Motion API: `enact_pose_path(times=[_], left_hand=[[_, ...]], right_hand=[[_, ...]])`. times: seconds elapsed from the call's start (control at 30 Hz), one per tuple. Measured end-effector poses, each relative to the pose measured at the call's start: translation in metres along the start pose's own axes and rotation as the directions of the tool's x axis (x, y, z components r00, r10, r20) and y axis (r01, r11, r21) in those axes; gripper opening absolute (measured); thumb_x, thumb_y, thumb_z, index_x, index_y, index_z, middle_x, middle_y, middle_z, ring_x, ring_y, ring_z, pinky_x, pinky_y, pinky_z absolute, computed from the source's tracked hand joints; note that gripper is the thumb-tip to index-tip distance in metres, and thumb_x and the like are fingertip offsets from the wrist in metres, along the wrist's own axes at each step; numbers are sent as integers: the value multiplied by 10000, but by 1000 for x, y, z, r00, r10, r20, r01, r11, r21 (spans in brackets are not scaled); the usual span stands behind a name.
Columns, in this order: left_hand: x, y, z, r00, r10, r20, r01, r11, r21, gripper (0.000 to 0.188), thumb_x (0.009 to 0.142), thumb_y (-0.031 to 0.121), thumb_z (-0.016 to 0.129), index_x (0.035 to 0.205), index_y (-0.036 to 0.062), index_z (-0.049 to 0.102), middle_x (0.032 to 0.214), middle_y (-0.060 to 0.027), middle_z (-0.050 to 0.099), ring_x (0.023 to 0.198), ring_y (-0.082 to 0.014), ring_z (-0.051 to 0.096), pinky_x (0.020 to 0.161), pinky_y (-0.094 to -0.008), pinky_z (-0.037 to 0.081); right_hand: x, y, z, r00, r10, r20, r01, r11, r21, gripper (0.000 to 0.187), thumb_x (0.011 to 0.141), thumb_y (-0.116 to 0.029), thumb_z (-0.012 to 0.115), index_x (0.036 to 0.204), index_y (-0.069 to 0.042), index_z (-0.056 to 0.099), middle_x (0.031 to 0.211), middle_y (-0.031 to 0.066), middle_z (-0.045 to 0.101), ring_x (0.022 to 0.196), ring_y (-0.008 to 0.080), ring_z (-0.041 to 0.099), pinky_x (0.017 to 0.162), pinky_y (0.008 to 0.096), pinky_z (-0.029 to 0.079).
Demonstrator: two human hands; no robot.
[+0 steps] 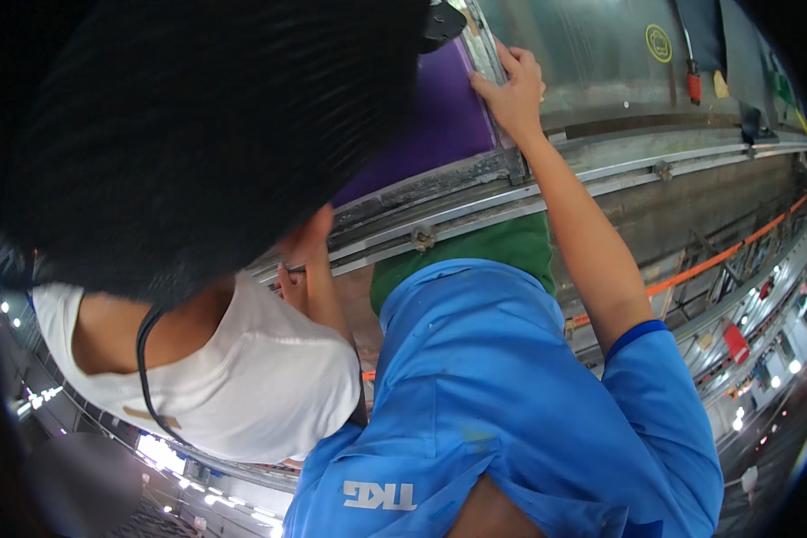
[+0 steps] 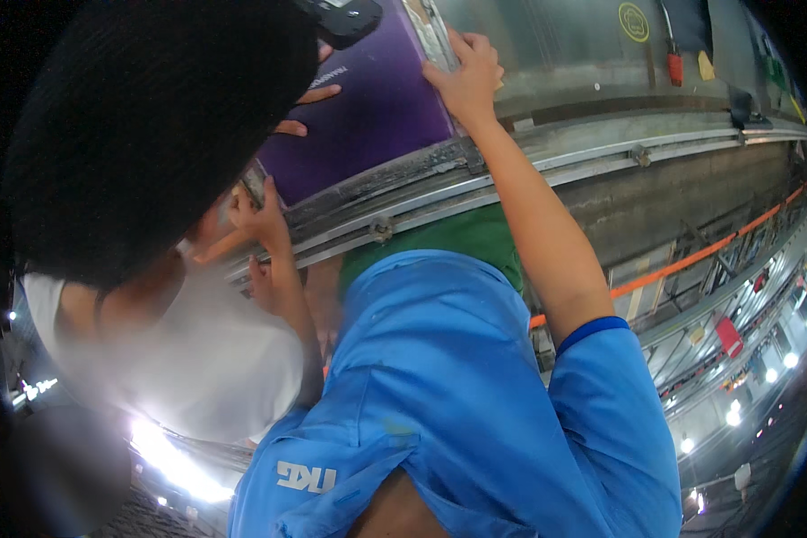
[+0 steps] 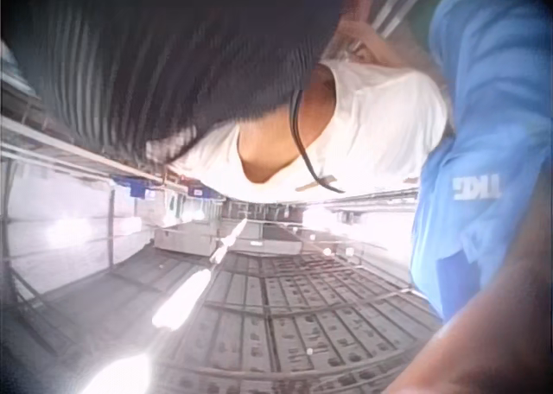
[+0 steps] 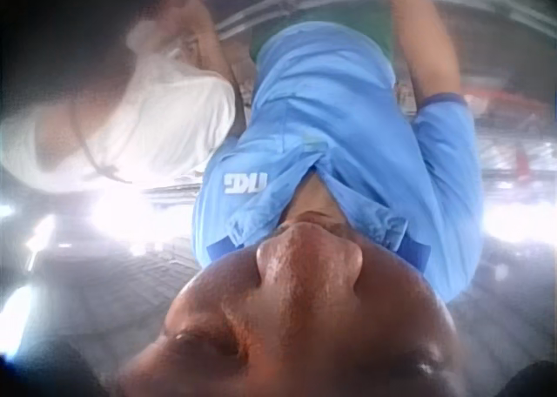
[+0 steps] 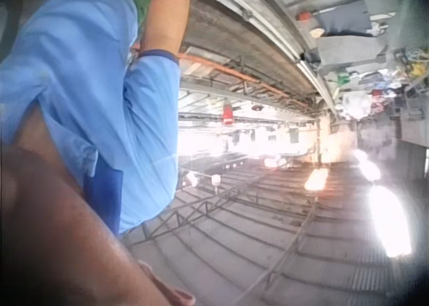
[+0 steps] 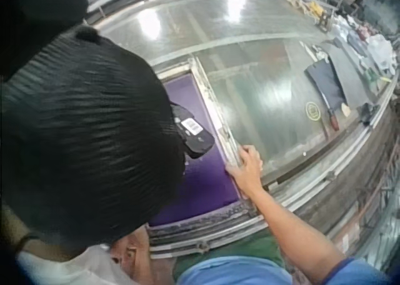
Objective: The person positions a purple screen-printing frame on a metal table and aligns it with a white paper template. They adjust the frame's position while a coworker holds the template in place. The person then removes the frame and picks up a roll of tape.
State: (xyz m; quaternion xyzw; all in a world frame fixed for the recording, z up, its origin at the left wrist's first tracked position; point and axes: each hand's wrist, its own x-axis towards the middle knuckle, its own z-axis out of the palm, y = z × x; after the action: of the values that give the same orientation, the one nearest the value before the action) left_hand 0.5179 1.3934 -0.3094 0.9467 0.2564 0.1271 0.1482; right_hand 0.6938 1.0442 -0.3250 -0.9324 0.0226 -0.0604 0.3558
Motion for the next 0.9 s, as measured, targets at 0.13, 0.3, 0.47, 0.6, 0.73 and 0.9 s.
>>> enact_pose_path(times=[0.13, 0.3, 0.47, 0.6, 0.73, 0.9], left_hand=[[11, -9, 17, 992, 130, 3, -130, 989, 74, 569, 803, 318, 855, 1212, -32, 672, 1191, -202, 535, 1088, -335, 555, 919, -405, 460], [2, -18, 11, 994, -98, 44, 104, 981, -161, 532, 843, 283, 839, 1239, -26, 662, 1227, -168, 488, 1082, -265, 550, 900, -358, 477], [0, -14, 8, 995, -96, 41, 102, 974, -201, 515, 845, 247, 840, 1229, -45, 657, 1191, -132, 496, 982, -211, 560, 858, -324, 477], [0, -21, 10, 999, -29, 28, 34, 987, -157, 498, 842, 240, 843, 1215, -37, 664, 1193, -137, 514, 979, -206, 563, 835, -327, 485], [2, -9, 5, 995, -88, 47, 95, 979, -180, 501, 842, 241, 843, 1218, -38, 663, 1221, -160, 523, 1015, -222, 565, 866, -338, 483], [2, -6, 3, 991, -124, 51, 133, 958, -253, 555, 820, 227, 843, 1225, -89, 632, 1197, -180, 510, 1089, -285, 519, 939, -386, 436]], right_hand=[[-2, 6, -2, 998, 54, -15, -54, 999, 3, 665, 740, -401, 813, 1352, -197, 651, 1271, 111, 551, 1217, 313, 499, 1053, 477, 332], [5, -12, -11, 995, 91, 27, -92, 994, 50, 617, 704, -310, 796, 1270, -106, 657, 1223, 134, 572, 1194, 337, 523, 1003, 487, 403], [3, -12, -9, 998, 69, 0, -69, 997, 46, 639, 692, -281, 792, 1279, -72, 646, 1208, 144, 555, 1173, 347, 514, 998, 462, 385], [2, -12, -11, 996, 87, 22, -88, 996, 20, 667, 691, -276, 795, 1299, -54, 632, 1212, 153, 545, 1176, 349, 507, 1000, 455, 377], [2, -10, -9, 997, 74, 20, -74, 997, 30, 672, 691, -283, 797, 1300, -50, 633, 1209, 160, 542, 1177, 356, 505, 1000, 467, 371], [5, -14, -12, 995, 83, 57, -86, 994, 63, 666, 698, -280, 794, 1306, -59, 634, 1205, 170, 522, 1186, 374, 486, 1019, 486, 352]])
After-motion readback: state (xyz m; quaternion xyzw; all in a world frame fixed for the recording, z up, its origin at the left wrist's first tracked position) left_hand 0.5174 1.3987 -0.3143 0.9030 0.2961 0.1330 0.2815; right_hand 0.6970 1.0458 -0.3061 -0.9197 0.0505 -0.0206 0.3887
